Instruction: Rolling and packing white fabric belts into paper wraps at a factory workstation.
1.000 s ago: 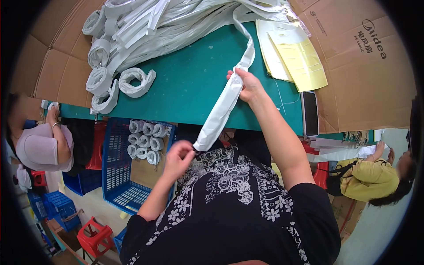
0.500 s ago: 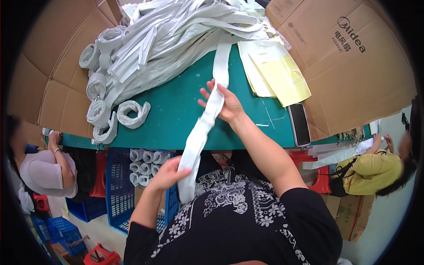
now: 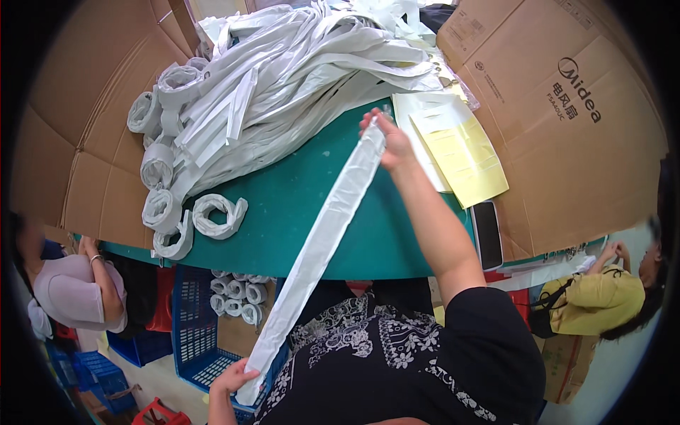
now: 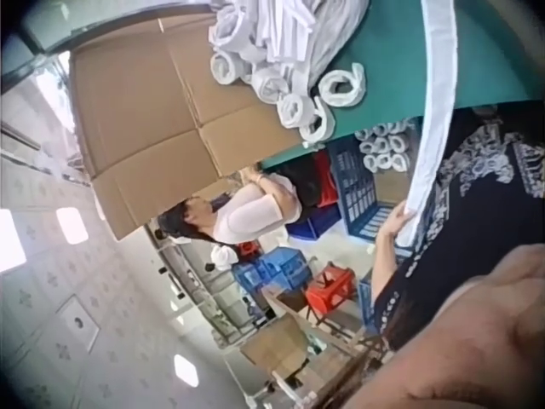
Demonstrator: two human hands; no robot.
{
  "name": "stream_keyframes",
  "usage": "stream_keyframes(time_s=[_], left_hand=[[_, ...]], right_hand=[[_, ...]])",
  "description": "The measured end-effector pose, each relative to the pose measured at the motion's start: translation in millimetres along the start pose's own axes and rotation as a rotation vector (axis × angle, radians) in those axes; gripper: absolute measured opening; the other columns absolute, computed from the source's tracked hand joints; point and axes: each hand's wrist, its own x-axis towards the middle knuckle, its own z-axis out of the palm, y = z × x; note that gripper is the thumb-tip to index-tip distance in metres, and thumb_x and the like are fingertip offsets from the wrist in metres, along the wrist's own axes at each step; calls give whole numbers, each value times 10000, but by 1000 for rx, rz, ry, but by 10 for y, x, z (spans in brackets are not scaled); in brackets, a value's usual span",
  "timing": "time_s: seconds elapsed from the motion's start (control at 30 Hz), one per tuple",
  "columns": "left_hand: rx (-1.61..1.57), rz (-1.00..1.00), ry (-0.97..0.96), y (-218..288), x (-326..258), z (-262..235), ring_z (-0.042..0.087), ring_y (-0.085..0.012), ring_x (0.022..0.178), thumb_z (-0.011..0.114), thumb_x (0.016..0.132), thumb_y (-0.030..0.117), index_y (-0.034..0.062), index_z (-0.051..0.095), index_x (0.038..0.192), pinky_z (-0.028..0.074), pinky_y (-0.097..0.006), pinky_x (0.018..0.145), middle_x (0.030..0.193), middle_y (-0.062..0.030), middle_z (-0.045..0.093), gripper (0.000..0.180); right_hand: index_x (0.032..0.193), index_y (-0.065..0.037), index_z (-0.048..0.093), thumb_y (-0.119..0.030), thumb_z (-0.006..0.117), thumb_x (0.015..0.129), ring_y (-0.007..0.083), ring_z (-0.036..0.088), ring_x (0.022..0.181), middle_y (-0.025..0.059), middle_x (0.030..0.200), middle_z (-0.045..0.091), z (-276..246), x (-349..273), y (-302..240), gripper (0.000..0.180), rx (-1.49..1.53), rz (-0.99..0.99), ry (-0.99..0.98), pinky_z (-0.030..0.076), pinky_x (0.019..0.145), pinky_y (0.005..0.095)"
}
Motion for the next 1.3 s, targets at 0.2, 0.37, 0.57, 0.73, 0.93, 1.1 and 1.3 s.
stream_keyframes(time_s=[0.2,0.37,0.57,0.73,0.93,1.1,1.3], left_hand=[[-44,124,-38,918,142,150,607,-136,784,618,835,87,9,499,1167,484,-276,739,943,-45,623,362],[-9,230,-83,1723,453,293,629,-183,731,623,827,126,-7,487,1110,522,-324,662,879,-95,629,341],[-9,314,-89,2409,763,580,618,-178,770,627,821,143,-1,475,1135,527,-332,647,901,-98,606,377],[-152,297,-184,3189,1366,1363,616,-194,772,575,867,167,10,440,1165,533,-360,674,942,-102,597,363],[-272,201,-318,3400,1771,1641,628,-218,785,516,911,195,18,456,1131,520,-358,748,933,-119,615,289],[-288,108,-387,3363,1861,1731,637,-212,812,484,930,220,-2,497,1107,527,-359,746,956,-130,627,284],[100,509,-216,3121,1694,1650,615,-149,819,488,933,259,3,531,1110,515,-309,725,981,-88,621,313]], right_hand=[[999,-18,589,-305,499,920,237,618,777,101,831,630,319,461,-1364,311,-611,-354,175,502,685,335],[753,-7,637,-470,537,854,188,619,626,110,627,608,576,1035,-2313,484,-1904,-1019,516,454,556,321],[929,-15,616,-436,543,847,188,574,672,91,753,611,-30,1872,-3275,435,-1594,-511,461,463,595,327],[1150,16,538,-409,553,859,207,580,891,107,896,624,-486,2060,-3388,515,-1848,-1125,791,461,746,314],[871,7,646,-376,461,908,156,629,644,99,763,649,290,331,-2022,427,-1813,154,123,490,559,252],[1091,-25,559,-362,465,922,201,644,711,125,876,652,25,-1168,-504,389,-1249,771,35,521,646,284],[980,-21,570,-250,490,924,161,641,750,88,898,646,-381,-1539,130,249,-482,417,259,533,665,283]])
